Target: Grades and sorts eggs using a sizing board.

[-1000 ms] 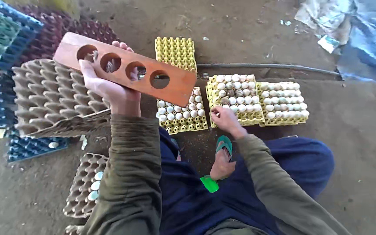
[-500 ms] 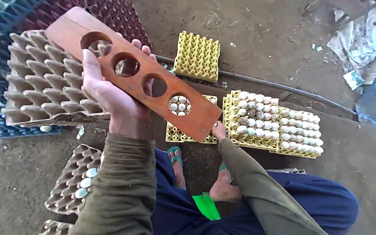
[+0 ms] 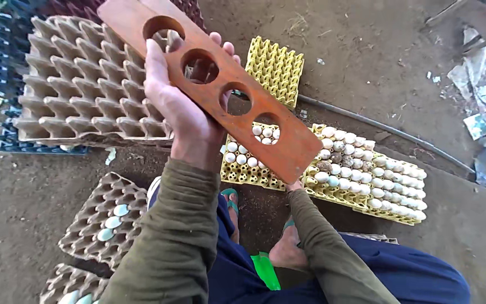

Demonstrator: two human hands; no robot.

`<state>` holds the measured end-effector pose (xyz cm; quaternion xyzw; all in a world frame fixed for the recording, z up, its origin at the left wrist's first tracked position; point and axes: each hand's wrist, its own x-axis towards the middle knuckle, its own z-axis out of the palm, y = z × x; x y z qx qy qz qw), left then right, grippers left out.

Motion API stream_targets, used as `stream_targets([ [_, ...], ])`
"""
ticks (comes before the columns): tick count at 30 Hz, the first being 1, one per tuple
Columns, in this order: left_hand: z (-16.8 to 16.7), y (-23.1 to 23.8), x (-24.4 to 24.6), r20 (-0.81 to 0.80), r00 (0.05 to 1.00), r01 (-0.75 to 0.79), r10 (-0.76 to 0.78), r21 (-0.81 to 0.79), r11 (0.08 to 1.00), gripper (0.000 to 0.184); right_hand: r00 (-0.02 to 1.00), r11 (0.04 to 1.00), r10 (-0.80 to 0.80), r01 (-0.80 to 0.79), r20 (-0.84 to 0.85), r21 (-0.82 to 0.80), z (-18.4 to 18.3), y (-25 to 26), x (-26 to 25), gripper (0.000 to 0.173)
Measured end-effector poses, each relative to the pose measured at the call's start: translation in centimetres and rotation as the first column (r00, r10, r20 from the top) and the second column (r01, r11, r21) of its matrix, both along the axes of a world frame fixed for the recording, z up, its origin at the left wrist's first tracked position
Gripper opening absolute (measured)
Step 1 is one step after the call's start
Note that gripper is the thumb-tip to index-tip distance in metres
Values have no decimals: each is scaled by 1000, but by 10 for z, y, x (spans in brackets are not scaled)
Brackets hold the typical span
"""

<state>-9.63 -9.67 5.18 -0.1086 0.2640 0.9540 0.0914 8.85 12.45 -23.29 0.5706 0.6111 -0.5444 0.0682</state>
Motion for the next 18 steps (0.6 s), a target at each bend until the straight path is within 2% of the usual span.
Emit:
stream_targets([
  [1, 0, -1, 1, 0, 1000, 2, -2, -1, 1000, 62, 991, 978, 132, -136, 32, 156, -15, -5, 4, 38],
  [2, -1, -2, 1, 3, 1000, 4, -4, 1, 1000, 63, 980, 923, 199, -198, 29, 331, -43, -8, 11, 47],
  [3, 0, -3, 2, 7, 1000, 5, -5, 1, 1000, 64, 958, 920, 259, -284, 125, 269, -44, -7, 8, 56],
  [4, 0, -4, 1, 2, 1000, 9, -9, 6, 1000, 64, 937, 933, 286, -320, 199, 166, -36, -5, 1, 63],
  [5, 0, -4, 1, 3, 1000, 9, -9, 6, 1000, 63, 936, 941, 275, -309, 222, 137, -27, -7, -4, 67],
  [7, 1, -4, 0, 12, 1000, 6, -6, 1, 1000, 62, 949, 947, 237, -273, 206, 169, -24, -10, -5, 65],
  [9, -2, -5, 0, 11, 1000, 6, -6, -13, 1000, 62, 956, 939, 238, -272, 172, 210, -40, -10, 3, 63],
  [11, -5, -4, -2, 10, 1000, 2, -2, -10, 1000, 61, 933, 907, 325, -354, 154, 226, -50, -7, 8, 58],
  [14, -5, -4, -3, 6, 1000, 2, -2, -15, 1000, 60, 852, 811, 491, -524, 184, 260, -42, -12, 8, 48],
  [18, -5, -1, -3, 10, 1000, 4, -4, 18, 1000, 60, 805, 763, 521, -588, 283, 268, -27, -26, -3, 48],
])
